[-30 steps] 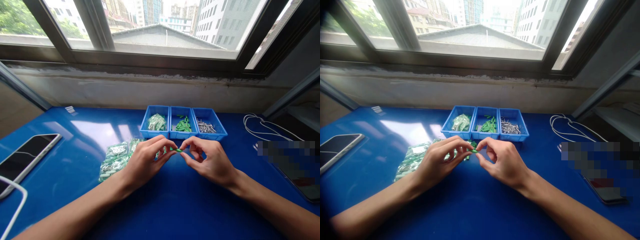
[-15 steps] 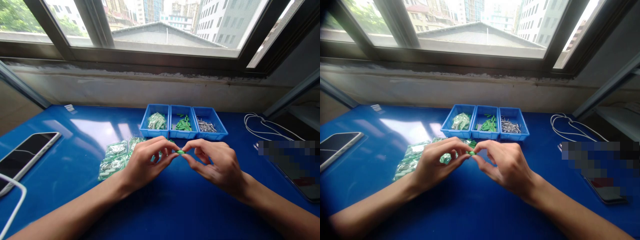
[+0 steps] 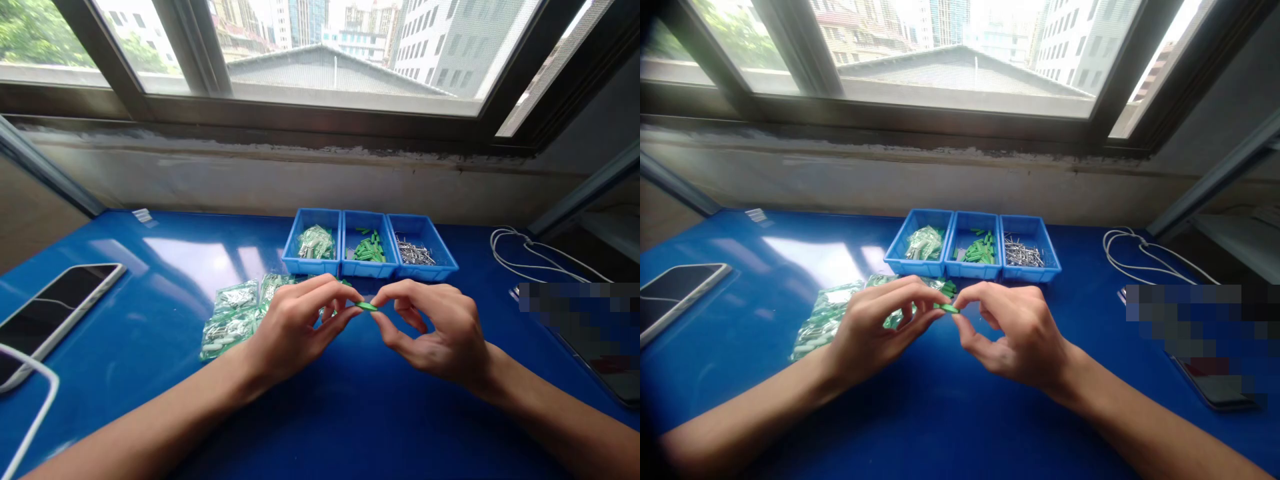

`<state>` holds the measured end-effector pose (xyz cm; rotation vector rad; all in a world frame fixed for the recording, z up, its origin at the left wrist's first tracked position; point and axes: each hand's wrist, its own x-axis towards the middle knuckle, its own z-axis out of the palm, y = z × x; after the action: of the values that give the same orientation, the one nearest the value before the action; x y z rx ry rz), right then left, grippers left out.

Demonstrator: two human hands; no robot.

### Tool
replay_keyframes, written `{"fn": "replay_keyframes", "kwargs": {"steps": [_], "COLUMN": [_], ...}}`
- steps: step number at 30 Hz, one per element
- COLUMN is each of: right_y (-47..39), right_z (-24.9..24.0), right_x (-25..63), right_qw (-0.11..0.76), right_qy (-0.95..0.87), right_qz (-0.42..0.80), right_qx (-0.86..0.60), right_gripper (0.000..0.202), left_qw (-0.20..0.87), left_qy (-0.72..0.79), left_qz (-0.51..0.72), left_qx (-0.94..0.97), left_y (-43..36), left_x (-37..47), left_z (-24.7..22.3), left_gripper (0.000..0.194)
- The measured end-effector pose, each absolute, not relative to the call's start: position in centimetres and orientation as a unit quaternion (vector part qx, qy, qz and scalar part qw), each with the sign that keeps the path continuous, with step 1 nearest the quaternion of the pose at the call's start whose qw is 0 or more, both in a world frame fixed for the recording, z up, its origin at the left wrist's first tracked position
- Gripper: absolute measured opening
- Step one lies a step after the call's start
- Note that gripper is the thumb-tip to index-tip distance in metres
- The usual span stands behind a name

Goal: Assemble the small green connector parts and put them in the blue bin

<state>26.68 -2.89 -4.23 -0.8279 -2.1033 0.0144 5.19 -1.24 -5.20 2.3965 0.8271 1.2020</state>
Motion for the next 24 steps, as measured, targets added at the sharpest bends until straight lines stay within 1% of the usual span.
{"fn": "replay_keyframes", "kwargs": {"steps": [4, 6, 9, 11, 14, 16, 18, 22, 24], "right_y": [-3.3, -3.4, -3.0, -2.6, -2.2, -2.0, -1.7, -0.1, 0.9], "right_z": [-4.0, -4.0, -4.2, -4.5, -5.0, -5.1, -4.9, -3.7, -3.2], "right_x": [26.5, 26.5, 26.8, 26.9, 27.0, 27.0, 27.2, 28.0, 28.4], "right_qw": [0.431, 0.433, 0.429, 0.414, 0.390, 0.385, 0.389, 0.428, 0.427], "right_qy": [-0.845, -0.846, -0.841, -0.841, -0.846, -0.848, -0.843, -0.795, -0.775], "right_qz": [0.018, 0.022, 0.028, 0.053, 0.099, 0.106, 0.083, -0.009, -0.045], "right_qx": [-0.316, -0.312, -0.329, -0.345, -0.349, -0.348, -0.361, -0.429, -0.464], "right_gripper": [0.007, 0.008, 0.006, 0.005, 0.003, 0.004, 0.005, 0.004, 0.006], "left_qw": [0.191, 0.193, 0.169, 0.141, 0.112, 0.111, 0.125, 0.146, 0.147], "left_qy": [0.265, 0.263, 0.275, 0.279, 0.279, 0.287, 0.308, 0.341, 0.341], "left_qz": [0.395, 0.402, 0.436, 0.458, 0.458, 0.459, 0.472, 0.495, 0.494], "left_qx": [0.859, 0.856, 0.840, 0.832, 0.837, 0.833, 0.817, 0.786, 0.786], "left_y": [-1.0, -1.1, -1.3, -1.4, -1.5, -1.5, -1.4, -1.2, -1.2], "left_x": [5.2, 5.2, 5.2, 5.3, 5.3, 5.3, 5.2, 5.1, 5.2], "left_z": [-5.4, -5.3, -5.2, -5.2, -5.1, -5.1, -5.1, -4.9, -4.8], "left_gripper": [0.013, 0.011, 0.007, 0.006, 0.007, 0.007, 0.007, 0.011, 0.013]}}
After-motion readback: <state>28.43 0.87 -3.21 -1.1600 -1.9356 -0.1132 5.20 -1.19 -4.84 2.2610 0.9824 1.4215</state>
